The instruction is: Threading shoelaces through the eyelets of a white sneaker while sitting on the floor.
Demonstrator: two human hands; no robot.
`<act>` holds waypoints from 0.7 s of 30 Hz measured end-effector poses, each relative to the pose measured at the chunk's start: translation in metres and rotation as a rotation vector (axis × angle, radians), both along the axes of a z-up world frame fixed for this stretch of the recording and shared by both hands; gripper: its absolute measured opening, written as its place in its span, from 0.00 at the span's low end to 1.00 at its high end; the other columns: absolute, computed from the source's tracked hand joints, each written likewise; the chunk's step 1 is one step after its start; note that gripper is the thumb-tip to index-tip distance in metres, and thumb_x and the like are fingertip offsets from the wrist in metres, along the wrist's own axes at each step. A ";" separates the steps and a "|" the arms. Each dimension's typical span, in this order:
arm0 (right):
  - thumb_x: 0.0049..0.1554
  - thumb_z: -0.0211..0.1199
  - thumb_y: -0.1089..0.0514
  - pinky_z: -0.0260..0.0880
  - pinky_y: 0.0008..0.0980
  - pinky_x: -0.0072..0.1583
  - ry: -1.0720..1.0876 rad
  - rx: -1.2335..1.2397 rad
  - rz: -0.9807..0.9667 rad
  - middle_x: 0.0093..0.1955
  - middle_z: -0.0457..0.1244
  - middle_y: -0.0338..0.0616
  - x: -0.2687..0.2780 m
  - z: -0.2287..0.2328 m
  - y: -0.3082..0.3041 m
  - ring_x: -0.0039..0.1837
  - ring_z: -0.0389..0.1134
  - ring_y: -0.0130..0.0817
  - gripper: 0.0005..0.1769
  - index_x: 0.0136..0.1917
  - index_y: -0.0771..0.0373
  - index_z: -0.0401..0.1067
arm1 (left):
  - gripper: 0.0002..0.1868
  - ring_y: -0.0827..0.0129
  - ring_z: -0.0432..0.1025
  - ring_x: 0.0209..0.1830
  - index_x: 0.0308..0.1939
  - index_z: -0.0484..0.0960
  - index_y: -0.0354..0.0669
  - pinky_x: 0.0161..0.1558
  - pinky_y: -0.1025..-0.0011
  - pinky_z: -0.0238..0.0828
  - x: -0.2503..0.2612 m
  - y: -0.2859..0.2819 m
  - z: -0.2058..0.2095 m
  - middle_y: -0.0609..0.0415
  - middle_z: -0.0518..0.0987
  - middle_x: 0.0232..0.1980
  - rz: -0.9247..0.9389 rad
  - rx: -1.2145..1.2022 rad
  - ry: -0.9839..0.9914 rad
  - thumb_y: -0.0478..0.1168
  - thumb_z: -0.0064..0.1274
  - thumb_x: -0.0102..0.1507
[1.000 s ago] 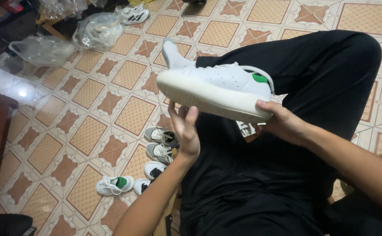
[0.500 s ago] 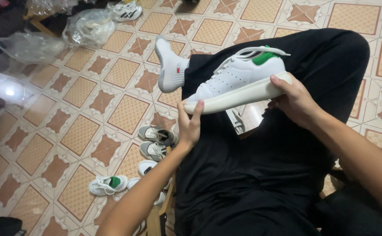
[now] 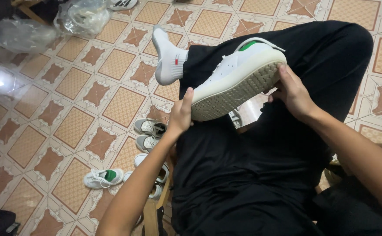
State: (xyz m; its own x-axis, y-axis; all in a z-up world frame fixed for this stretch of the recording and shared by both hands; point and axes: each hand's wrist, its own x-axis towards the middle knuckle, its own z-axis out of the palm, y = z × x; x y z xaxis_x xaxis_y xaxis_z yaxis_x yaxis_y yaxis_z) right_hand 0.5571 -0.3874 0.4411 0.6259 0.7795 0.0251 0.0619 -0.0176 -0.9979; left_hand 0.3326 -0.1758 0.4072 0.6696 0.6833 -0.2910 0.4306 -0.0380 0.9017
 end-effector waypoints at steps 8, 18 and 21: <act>0.74 0.43 0.43 0.72 0.40 0.46 -0.029 -0.006 0.035 0.56 0.60 0.51 0.015 -0.027 -0.004 0.56 0.67 0.45 0.23 0.70 0.60 0.61 | 0.55 0.54 0.73 0.09 0.63 0.77 0.34 0.04 0.76 0.63 0.007 0.004 -0.008 0.27 0.82 0.28 -0.070 -0.301 -0.076 0.81 0.28 0.61; 0.72 0.42 0.42 0.72 0.43 0.47 -0.058 -0.074 0.136 0.54 0.63 0.57 0.021 -0.038 -0.005 0.57 0.67 0.49 0.27 0.73 0.62 0.65 | 0.58 0.62 0.68 0.04 0.64 0.74 0.32 0.02 0.82 0.57 0.002 0.000 0.010 0.26 0.82 0.30 -0.141 -0.510 -0.102 0.82 0.21 0.60; 0.73 0.42 0.42 0.71 0.41 0.47 -0.052 -0.068 0.153 0.53 0.64 0.55 0.025 -0.044 -0.006 0.57 0.68 0.47 0.26 0.69 0.62 0.67 | 0.58 0.63 0.66 0.04 0.63 0.75 0.31 0.02 0.82 0.57 0.003 -0.002 0.014 0.27 0.81 0.28 -0.142 -0.528 -0.100 0.82 0.21 0.60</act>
State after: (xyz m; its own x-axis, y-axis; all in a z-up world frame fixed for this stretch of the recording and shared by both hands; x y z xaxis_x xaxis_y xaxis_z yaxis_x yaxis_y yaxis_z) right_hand 0.5819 -0.3932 0.3974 0.4988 0.8667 -0.0023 0.1203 -0.0718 -0.9901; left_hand 0.3353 -0.1780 0.4215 0.7867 0.3627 -0.4996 0.3651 0.3792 0.8502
